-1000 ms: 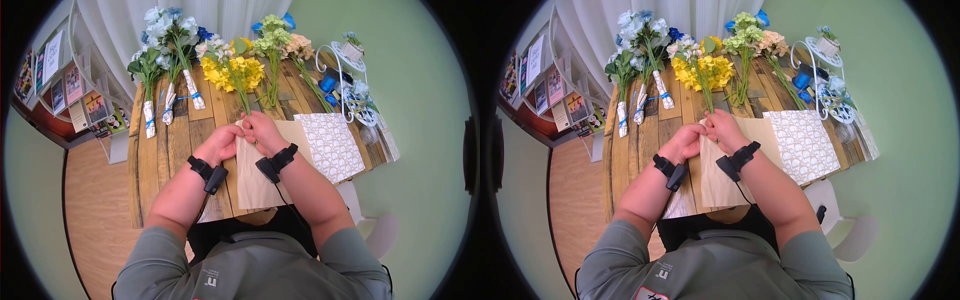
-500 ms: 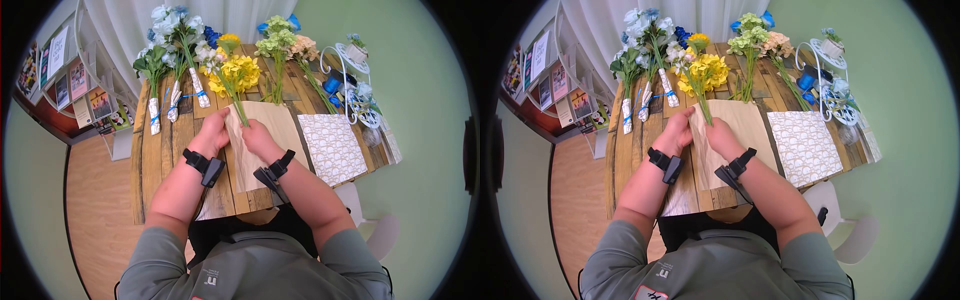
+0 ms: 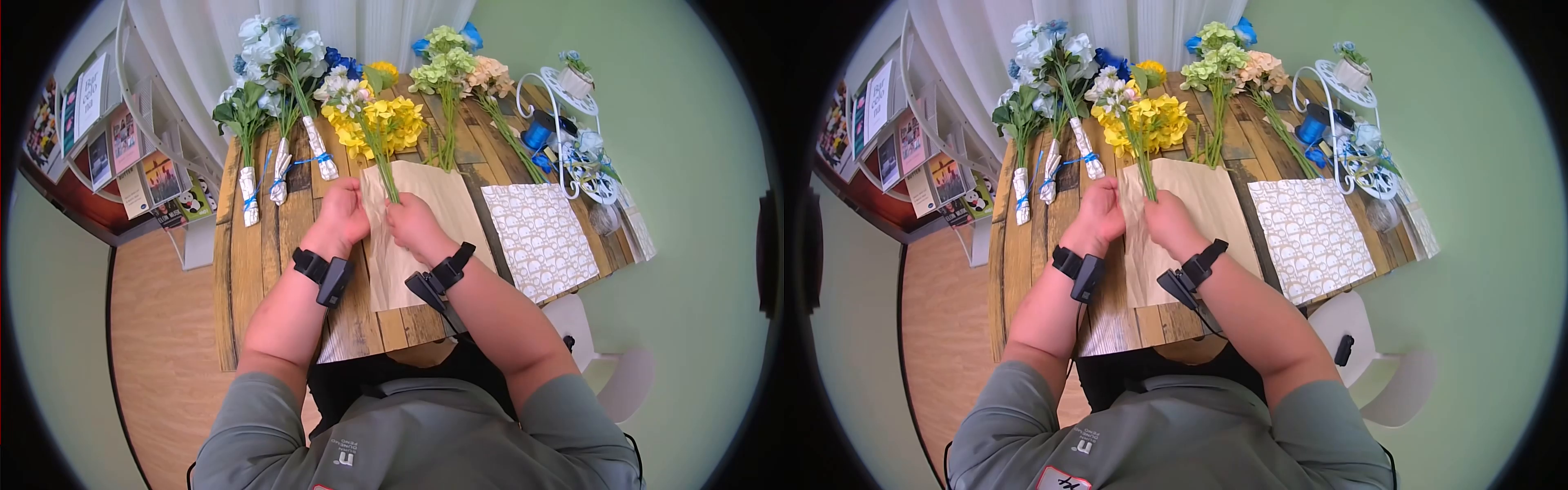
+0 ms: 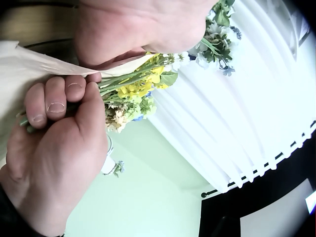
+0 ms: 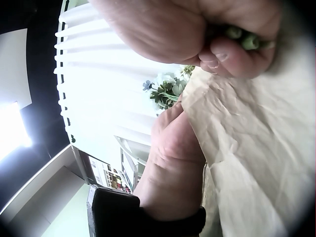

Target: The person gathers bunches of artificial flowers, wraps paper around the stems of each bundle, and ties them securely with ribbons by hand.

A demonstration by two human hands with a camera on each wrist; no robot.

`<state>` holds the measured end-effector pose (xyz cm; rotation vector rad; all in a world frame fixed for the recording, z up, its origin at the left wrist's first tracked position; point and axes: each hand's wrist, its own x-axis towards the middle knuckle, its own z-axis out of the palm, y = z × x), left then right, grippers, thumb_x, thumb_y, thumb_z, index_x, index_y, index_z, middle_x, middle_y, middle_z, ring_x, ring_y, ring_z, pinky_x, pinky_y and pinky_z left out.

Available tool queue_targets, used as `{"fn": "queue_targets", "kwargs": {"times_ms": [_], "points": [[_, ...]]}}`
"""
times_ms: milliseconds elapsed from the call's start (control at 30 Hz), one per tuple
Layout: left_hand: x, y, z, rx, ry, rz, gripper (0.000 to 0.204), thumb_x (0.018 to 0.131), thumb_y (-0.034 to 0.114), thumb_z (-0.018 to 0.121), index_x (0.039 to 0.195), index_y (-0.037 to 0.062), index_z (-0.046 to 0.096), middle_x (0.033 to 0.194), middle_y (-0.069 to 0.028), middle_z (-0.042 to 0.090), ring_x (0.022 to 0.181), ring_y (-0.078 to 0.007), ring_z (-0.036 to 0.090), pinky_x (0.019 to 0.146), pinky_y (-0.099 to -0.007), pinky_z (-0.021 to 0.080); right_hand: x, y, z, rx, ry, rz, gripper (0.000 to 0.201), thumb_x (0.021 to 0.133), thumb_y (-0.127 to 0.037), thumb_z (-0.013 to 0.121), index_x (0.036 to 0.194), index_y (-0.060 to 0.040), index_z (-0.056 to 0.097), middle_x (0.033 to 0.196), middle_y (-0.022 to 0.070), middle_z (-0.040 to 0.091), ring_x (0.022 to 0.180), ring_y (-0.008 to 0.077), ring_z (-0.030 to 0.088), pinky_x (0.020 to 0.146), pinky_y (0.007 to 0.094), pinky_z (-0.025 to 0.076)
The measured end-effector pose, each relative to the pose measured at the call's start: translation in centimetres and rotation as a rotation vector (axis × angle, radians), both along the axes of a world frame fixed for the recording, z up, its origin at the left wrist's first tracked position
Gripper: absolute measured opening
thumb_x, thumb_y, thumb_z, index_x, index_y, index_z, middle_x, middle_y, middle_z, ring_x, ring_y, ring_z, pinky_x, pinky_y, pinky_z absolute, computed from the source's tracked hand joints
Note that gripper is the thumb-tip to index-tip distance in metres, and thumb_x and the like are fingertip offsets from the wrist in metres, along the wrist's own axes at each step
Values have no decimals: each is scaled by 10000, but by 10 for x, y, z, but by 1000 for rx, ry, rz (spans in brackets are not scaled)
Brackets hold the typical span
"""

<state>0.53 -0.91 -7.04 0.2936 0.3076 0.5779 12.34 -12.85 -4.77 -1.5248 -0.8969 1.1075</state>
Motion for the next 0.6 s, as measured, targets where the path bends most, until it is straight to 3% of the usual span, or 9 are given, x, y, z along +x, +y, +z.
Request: {"fn": "queue_targets", "kwargs": {"times_ms": [67,200,300,367,400,467,600], "points": [[-1,7,-9,-72,-45,-143,416,1035,252,385,1231,-70,560,1136,-229,667,1012,-364,674,943,-466,550,-5,-5,15,-44,165,-10,140,965,-101,486,1081,-46,542,721,-2,480,498,92,375,425,259,294],[1,3,-14,-19,-86,-160,351,1024,228,425,1161,-45,595,1026,-204,674,925,-332,689,861,-456,582,-5,-7,25,-37,269,2,143,962,-95,485,1080,-40,544,721,-1,471,501,90,373,442,262,301],[1,-14,-8,-77,-32,-143,347,1030,272,421,1113,1,621,971,-180,681,864,-310,690,815,-458,587,-5,-6,25,-31,368,12,139,965,-96,481,1079,-47,545,719,-6,462,502,83,369,447,260,297],[2,-29,5,-133,59,-15,352,1030,348,431,1033,55,626,847,-102,644,753,-268,642,684,-431,563,-7,-5,22,-7,396,48,111,974,-92,477,1031,-17,535,746,22,492,531,122,415,442,287,304],[4,-28,0,-133,58,-13,352,1030,348,431,1033,55,626,847,-102,644,753,-268,642,684,-431,563,-8,-5,21,-7,394,50,111,974,-92,477,1031,-17,535,746,22,492,531,122,415,442,287,304],[7,-25,-13,-116,87,-28,411,1028,446,436,992,87,630,806,-85,625,674,-257,610,577,-419,527,-11,-4,19,-23,370,43,84,973,-81,476,996,-21,530,736,26,489,529,130,417,442,292,310],[15,-29,-7,18,208,-47,395,1039,451,450,977,104,628,795,-79,617,610,-249,594,490,-442,496,-16,-2,12,-57,340,25,88,960,-80,474,984,-16,529,727,41,496,522,138,422,437,307,326]]}}
